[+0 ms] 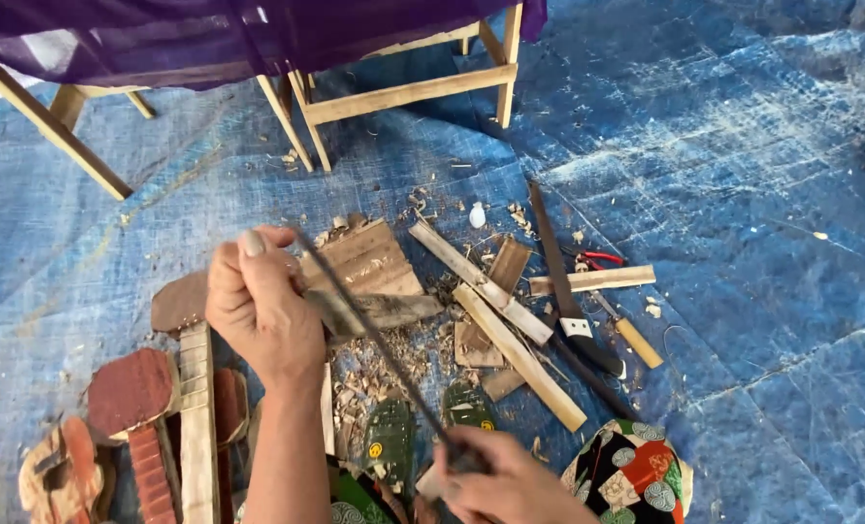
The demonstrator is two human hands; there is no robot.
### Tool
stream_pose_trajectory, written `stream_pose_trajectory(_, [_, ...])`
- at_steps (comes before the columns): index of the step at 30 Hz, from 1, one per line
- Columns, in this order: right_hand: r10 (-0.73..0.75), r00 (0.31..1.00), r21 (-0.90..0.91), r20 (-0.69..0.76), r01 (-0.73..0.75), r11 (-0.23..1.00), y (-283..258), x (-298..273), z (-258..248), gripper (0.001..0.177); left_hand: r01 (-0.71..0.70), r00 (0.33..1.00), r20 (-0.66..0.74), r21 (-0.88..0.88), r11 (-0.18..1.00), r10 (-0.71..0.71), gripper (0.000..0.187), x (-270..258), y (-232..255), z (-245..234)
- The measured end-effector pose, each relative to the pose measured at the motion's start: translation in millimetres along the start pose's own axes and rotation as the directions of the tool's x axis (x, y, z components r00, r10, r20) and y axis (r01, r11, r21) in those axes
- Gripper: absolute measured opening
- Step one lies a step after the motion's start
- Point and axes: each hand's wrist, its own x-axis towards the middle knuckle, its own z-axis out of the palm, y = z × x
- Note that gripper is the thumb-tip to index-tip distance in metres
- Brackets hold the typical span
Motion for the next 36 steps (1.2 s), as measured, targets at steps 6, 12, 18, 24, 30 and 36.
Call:
stream_pose_trajectory(6, [0.151,0.989,0.233,-0.01,-0.144,0.962,10,15,4,0.025,-0.036,0.998,0.045,0.032,0.999,0.034,0.033,2,-3,-3])
stream_pose_trajectory(12, [0.088,0.99,-0.151,-0.111,-0.104,0.983,15,13,-13,0.037,0.011,1.0,0.028,-0.03,0.999,-0.01,0.03,4,-4,2])
stream_pose_trajectory(18, [0.071,0.996,0.237,0.063,-0.084,0.968,13,18,-6,0.027,-0.147,0.982,0.117,-0.015,0.989,0.148,0.025,9,-7,2])
stream_pose_trajectory(24, [0.136,0.989,0.02,-0.065,-0.135,0.991,0,16,5,0.025,0.059,0.995,-0.085,0.134,0.989,-0.048,0.033,-2,20,3])
stream_pose_trajectory(30, [0.107,0.992,0.202,0.067,-0.118,0.972,14,18,0,0.026,-0.102,0.994,-0.039,0.116,0.988,0.107,0.033,1,-5,-2])
stream_pose_trajectory(36, [0.024,1.0,0.289,0.019,-0.029,0.957,2,13,-8,0.022,-0.156,0.988,0.014,0.178,0.972,0.156,0.034,2,3,22])
